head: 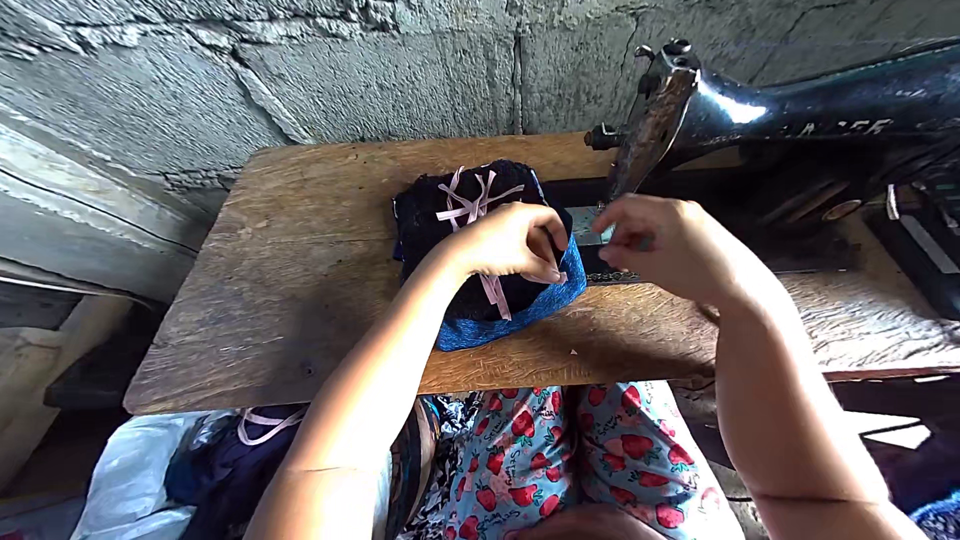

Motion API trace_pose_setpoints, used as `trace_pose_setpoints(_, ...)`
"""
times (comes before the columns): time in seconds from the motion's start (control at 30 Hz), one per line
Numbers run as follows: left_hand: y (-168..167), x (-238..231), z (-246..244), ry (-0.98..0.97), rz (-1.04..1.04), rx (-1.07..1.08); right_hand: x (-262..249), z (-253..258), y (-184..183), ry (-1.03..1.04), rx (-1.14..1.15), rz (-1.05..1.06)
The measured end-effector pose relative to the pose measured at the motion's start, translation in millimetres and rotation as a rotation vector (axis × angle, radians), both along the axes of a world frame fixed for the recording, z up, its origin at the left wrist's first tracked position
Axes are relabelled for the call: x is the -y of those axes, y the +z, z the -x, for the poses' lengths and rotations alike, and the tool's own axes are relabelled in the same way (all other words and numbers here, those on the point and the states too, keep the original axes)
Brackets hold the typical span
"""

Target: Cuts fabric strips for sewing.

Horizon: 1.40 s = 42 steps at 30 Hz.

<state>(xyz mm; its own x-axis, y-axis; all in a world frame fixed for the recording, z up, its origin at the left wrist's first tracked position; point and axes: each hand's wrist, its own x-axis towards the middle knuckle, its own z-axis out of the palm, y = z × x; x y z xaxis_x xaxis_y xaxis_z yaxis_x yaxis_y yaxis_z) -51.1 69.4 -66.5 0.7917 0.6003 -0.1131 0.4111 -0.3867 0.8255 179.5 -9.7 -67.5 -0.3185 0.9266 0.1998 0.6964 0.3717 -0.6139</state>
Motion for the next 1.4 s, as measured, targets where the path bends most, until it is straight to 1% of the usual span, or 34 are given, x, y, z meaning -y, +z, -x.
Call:
trace_pose_setpoints(0.1, 4.6, -5.1, -20.6, -0.057, -0.033, -0.198, 21.1, -2.4, -26.9, -0.046, 0.045, -0.107)
trace_pose_setpoints(0.2, 8.5, -8.4, -38.0, -0.109, -0.086, -0.328, 32.0, 0.3, -52.5, -0.050, 0.052, -0.289)
trace_pose_setpoints(0.33, 19.1, -5.7, -60.4, -0.136, -0.178, -0.492, 39.9, 3.7, -69.0, -0.091, 0.062, -0.449)
trace_pose_setpoints(0.43, 22.8, -1.6, -70.2, -0.167, -0.237, -0.585, 40.4, 8.5, -77.8, -0.106, 0.115, -0.518)
trace_pose_setpoints(0.57, 26.4, 1.2, -76.0, -0.184, -0.272, -0.660, 40.5, 12.0, -85.6, -0.089, 0.173, -0.539)
trace_pose_setpoints(0.77, 22.0, 0.1, -73.0, -0.198, -0.262, -0.629, 39.1, 12.6, -86.5, -0.063, 0.204, -0.530)
trace_pose_setpoints(0.83, 21.5, -2.8, -66.1, -0.165, -0.237, -0.581, 38.1, 12.6, -87.9, -0.074, 0.181, -0.522)
trace_pose_setpoints(0.93, 29.4, -14.7, -28.7, -0.022, -0.192, -0.330, 39.7, 11.3, -88.3, -0.101, 0.130, -0.519)
trace_pose_setpoints(1.0, 43.4, -22.5, 5.6, 0.113, -0.237, -0.254, 41.1, 10.7, -88.3, -0.105, 0.098, -0.504)
trace_pose_setpoints(1.1, 55.9, -27.3, 47.9, 0.365, -0.312, -0.316, 39.1, 13.6, -77.2, -0.041, 0.072, -0.372)
trace_pose_setpoints(1.17, 51.0, -27.8, 64.9, 0.469, -0.298, -0.384, 33.4, 20.3, -59.8, 0.053, 0.052, -0.242)
trace_pose_setpoints(1.2, 44.2, -26.6, 69.4, 0.498, -0.299, -0.421, 28.9, 26.3, -53.5, 0.094, 0.053, -0.232)
trace_pose_setpoints(1.23, 35.8, -24.2, 72.3, 0.507, -0.338, -0.456, 23.4, 34.1, -49.2, 0.128, 0.062, -0.247)
trace_pose_setpoints(1.3, 22.2, -12.0, 78.1, 0.440, -0.531, -0.474, 12.5, 52.6, -41.2, 0.200, 0.087, -0.255)
trace_pose_setpoints(1.33, 17.3, -4.3, 81.8, 0.350, -0.619, -0.430, 9.6, 61.5, -37.0, 0.219, 0.107, -0.250)
trace_pose_setpoints(1.4, 5.9, 9.3, 85.4, 0.113, -0.685, -0.303, 10.9, 71.7, -30.0, 0.228, 0.109, -0.300)
